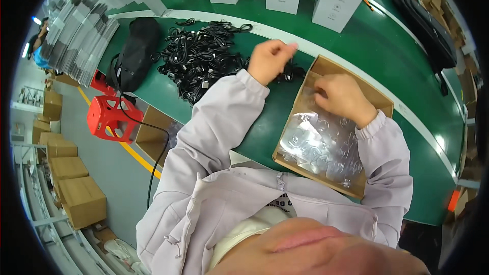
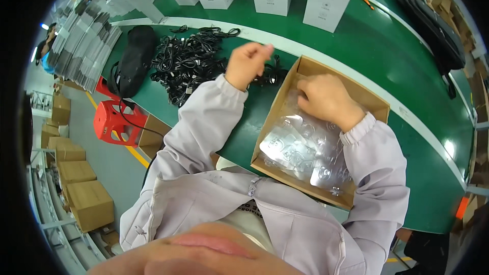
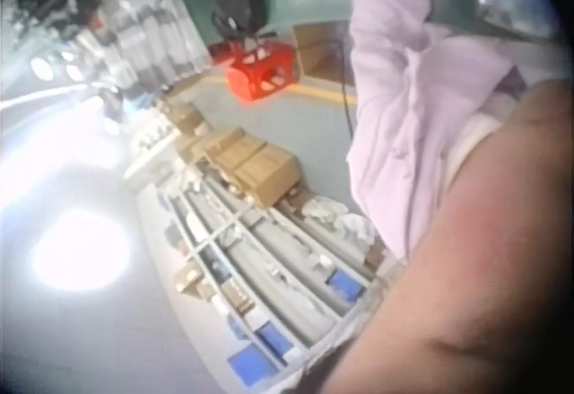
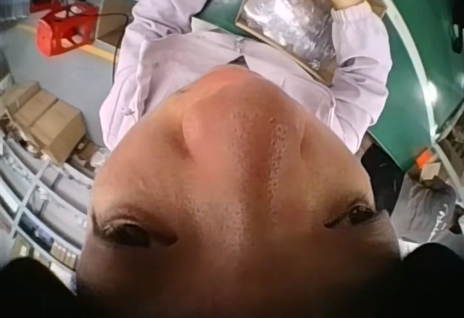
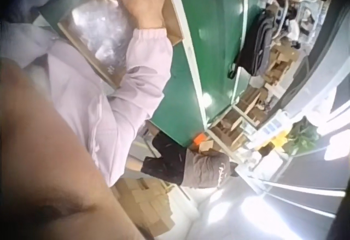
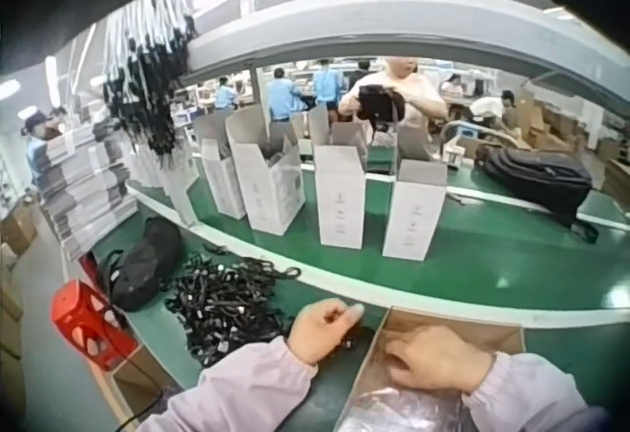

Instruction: The person packs cables and plastic mounts into product boxes by hand, dumps a bag of cables onto the workbench, and continues packaging the cables and mounts.

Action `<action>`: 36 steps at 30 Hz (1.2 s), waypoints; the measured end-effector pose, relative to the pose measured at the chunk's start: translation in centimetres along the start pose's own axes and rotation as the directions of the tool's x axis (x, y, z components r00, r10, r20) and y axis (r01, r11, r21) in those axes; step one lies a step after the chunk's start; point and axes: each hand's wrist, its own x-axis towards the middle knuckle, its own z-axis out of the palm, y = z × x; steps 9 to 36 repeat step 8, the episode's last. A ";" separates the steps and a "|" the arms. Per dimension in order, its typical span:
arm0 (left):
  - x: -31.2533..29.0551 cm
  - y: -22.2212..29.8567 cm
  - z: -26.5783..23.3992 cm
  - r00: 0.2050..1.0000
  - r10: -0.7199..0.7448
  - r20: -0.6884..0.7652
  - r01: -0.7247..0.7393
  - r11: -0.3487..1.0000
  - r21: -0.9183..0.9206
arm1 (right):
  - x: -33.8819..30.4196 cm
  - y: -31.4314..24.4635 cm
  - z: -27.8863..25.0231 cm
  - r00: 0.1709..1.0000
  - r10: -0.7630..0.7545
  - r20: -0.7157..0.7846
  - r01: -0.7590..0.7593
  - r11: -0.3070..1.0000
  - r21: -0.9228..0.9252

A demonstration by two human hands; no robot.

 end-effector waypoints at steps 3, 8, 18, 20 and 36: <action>1.2 -0.6 -1.5 0.985 -0.165 -0.053 0.126 0.890 -0.439 | 0.3 0.7 -0.1 0.997 0.070 -0.025 -0.071 0.997 -0.043; 1.9 -1.0 -2.1 0.903 -0.424 -0.060 0.317 0.756 -0.573 | -0.7 1.2 -0.1 0.996 0.082 0.027 -0.077 0.985 -0.152; 1.9 -1.0 -2.1 0.903 -0.424 -0.060 0.317 0.756 -0.573 | -0.7 1.2 -0.1 0.996 0.082 0.027 -0.077 0.985 -0.152; 1.9 -1.0 -2.1 0.903 -0.424 -0.060 0.317 0.756 -0.573 | -0.7 1.2 -0.1 0.996 0.082 0.027 -0.077 0.985 -0.152; 1.9 -1.0 -2.1 0.903 -0.424 -0.060 0.317 0.756 -0.573 | -0.7 1.2 -0.1 0.996 0.082 0.027 -0.077 0.985 -0.152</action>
